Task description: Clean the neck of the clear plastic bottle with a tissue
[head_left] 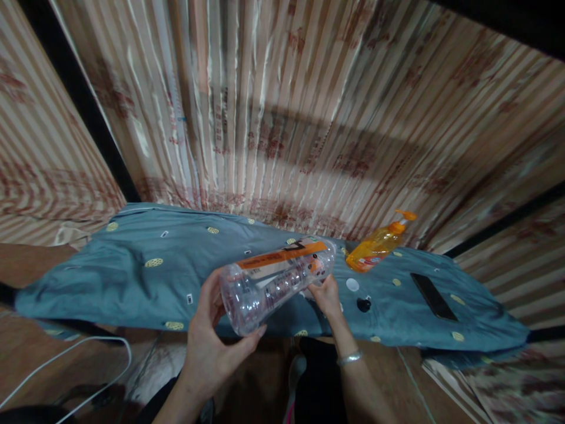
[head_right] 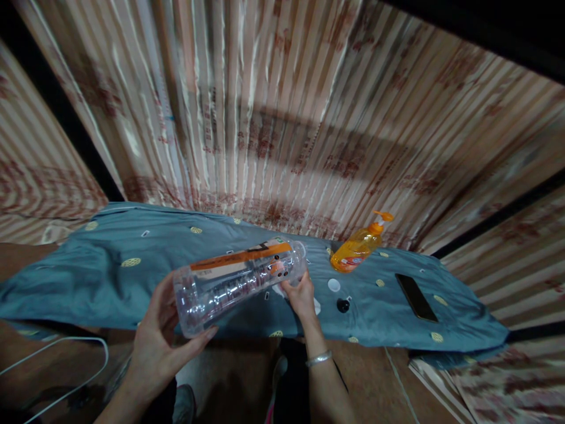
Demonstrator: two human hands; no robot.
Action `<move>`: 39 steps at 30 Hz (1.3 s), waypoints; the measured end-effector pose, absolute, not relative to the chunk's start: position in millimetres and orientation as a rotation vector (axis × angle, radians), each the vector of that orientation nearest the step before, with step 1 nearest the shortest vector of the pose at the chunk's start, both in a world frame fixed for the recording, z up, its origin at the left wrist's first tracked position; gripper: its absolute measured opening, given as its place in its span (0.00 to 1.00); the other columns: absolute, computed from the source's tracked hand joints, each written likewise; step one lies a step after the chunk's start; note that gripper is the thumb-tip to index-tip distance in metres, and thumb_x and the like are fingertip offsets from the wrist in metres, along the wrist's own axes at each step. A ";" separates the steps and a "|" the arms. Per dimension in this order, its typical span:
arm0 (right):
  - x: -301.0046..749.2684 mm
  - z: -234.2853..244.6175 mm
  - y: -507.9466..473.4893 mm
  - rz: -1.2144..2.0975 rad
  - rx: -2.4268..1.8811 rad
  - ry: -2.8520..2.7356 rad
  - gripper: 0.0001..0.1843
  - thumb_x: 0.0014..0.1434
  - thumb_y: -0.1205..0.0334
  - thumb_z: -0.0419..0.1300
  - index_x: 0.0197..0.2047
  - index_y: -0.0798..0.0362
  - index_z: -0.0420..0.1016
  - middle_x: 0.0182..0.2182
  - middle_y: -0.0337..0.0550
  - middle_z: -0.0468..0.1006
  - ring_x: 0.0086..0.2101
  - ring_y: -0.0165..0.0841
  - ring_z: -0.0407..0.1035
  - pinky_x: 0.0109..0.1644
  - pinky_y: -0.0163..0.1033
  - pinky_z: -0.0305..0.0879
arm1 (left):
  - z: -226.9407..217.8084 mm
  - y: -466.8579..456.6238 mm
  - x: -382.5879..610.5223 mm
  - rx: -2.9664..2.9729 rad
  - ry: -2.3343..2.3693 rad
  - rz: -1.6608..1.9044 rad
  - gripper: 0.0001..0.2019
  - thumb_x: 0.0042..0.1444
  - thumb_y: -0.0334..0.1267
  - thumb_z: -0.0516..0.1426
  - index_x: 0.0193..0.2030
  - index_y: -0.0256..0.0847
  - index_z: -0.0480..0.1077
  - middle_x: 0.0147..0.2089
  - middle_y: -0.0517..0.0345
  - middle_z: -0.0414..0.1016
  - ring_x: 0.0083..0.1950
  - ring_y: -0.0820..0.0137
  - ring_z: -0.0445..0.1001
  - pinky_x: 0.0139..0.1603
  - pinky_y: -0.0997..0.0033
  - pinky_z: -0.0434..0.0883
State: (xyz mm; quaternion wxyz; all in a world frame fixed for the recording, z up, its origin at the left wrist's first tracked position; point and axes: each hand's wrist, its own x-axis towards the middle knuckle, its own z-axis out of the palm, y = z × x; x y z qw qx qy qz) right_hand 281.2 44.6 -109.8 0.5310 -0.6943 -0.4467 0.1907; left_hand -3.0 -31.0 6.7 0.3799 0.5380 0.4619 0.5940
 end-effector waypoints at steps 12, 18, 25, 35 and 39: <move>281.0 -110.1 43.5 0.474 -1.643 -1.067 0.27 0.46 0.48 0.69 0.48 0.49 0.75 0.40 0.49 0.89 0.40 0.49 0.83 0.52 0.56 0.80 | 9.6 -31.8 -0.6 1.363 1.157 1.537 0.41 0.50 0.43 0.73 0.70 0.45 0.67 0.66 0.46 0.82 0.66 0.52 0.83 0.70 0.51 0.77; 281.4 -110.6 44.7 0.493 -1.628 -1.073 0.28 0.45 0.47 0.69 0.48 0.50 0.76 0.40 0.52 0.89 0.39 0.50 0.83 0.51 0.57 0.80 | 8.0 -31.9 -0.7 1.342 1.160 1.546 0.42 0.49 0.44 0.73 0.71 0.44 0.67 0.66 0.46 0.82 0.67 0.51 0.82 0.70 0.51 0.77; 281.9 -113.5 44.5 0.465 -1.634 -1.066 0.27 0.46 0.47 0.69 0.48 0.50 0.77 0.38 0.49 0.89 0.39 0.49 0.83 0.51 0.55 0.80 | 5.8 -31.2 -1.6 1.349 1.154 1.550 0.42 0.49 0.44 0.74 0.71 0.45 0.68 0.66 0.47 0.82 0.66 0.53 0.83 0.69 0.52 0.77; 282.6 -113.1 45.2 0.479 -1.631 -1.058 0.28 0.45 0.47 0.70 0.47 0.50 0.76 0.39 0.51 0.89 0.41 0.52 0.84 0.54 0.60 0.80 | 5.6 -31.2 -0.9 1.342 1.156 1.551 0.43 0.48 0.43 0.73 0.71 0.43 0.67 0.66 0.45 0.82 0.66 0.51 0.83 0.69 0.50 0.77; 281.4 -111.3 44.4 0.498 -1.624 -1.065 0.28 0.46 0.47 0.70 0.48 0.50 0.76 0.39 0.51 0.89 0.41 0.51 0.84 0.54 0.59 0.80 | 5.4 -31.3 -1.2 1.343 1.140 1.555 0.42 0.49 0.44 0.74 0.71 0.45 0.67 0.66 0.46 0.82 0.66 0.52 0.83 0.70 0.50 0.77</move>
